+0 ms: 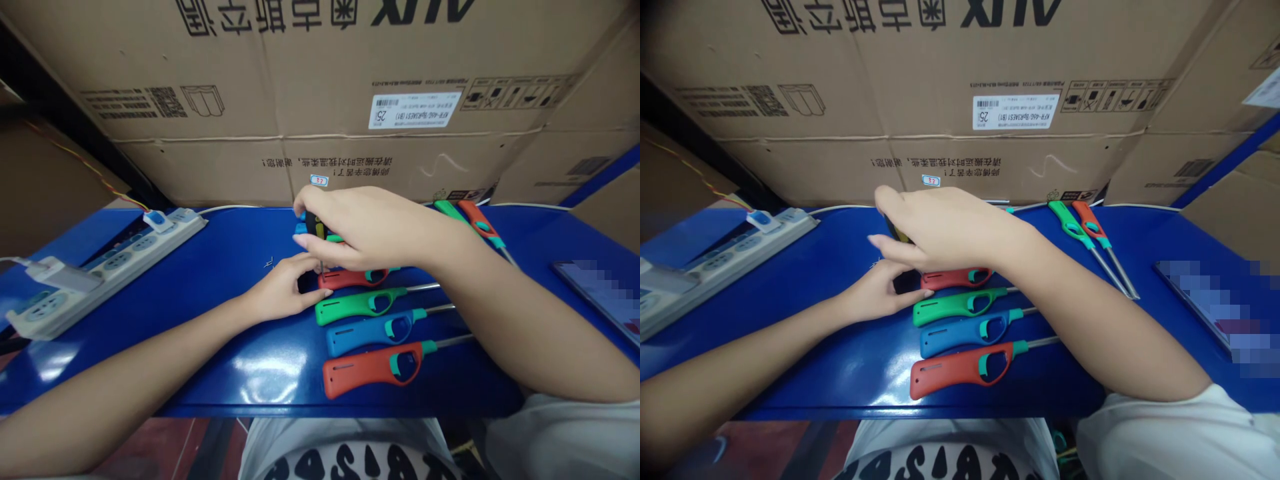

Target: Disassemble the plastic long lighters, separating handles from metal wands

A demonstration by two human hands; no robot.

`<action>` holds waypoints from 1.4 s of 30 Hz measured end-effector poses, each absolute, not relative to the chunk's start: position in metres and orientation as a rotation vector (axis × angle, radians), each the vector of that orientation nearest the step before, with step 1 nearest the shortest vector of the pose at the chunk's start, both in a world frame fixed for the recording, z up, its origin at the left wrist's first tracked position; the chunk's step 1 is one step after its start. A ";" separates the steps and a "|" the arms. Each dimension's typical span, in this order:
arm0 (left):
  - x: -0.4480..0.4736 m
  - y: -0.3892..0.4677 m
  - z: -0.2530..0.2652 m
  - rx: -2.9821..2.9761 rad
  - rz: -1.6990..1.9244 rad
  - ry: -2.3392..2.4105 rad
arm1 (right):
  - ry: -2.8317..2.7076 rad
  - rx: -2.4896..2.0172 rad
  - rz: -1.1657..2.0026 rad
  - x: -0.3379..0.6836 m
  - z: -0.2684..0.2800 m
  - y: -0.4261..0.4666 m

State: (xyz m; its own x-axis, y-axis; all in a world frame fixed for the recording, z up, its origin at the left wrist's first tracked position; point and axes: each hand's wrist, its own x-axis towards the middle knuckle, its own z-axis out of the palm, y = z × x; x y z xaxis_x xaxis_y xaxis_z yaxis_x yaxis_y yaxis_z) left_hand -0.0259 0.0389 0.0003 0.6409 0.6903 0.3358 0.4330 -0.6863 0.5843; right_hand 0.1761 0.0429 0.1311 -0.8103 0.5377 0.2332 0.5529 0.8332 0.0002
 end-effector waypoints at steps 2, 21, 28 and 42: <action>-0.026 0.039 0.000 2.406 0.763 0.881 | -2.800 -0.849 -0.113 0.176 0.130 0.043; -0.028 0.040 -0.003 2.420 0.798 0.930 | -2.796 -0.663 -0.121 0.174 0.128 0.046; -0.029 0.041 -0.004 2.417 0.803 0.924 | -2.799 -0.614 -0.149 0.175 0.127 0.046; -0.030 0.042 0.000 2.420 0.805 0.897 | -2.797 -0.777 -0.067 0.177 0.127 0.047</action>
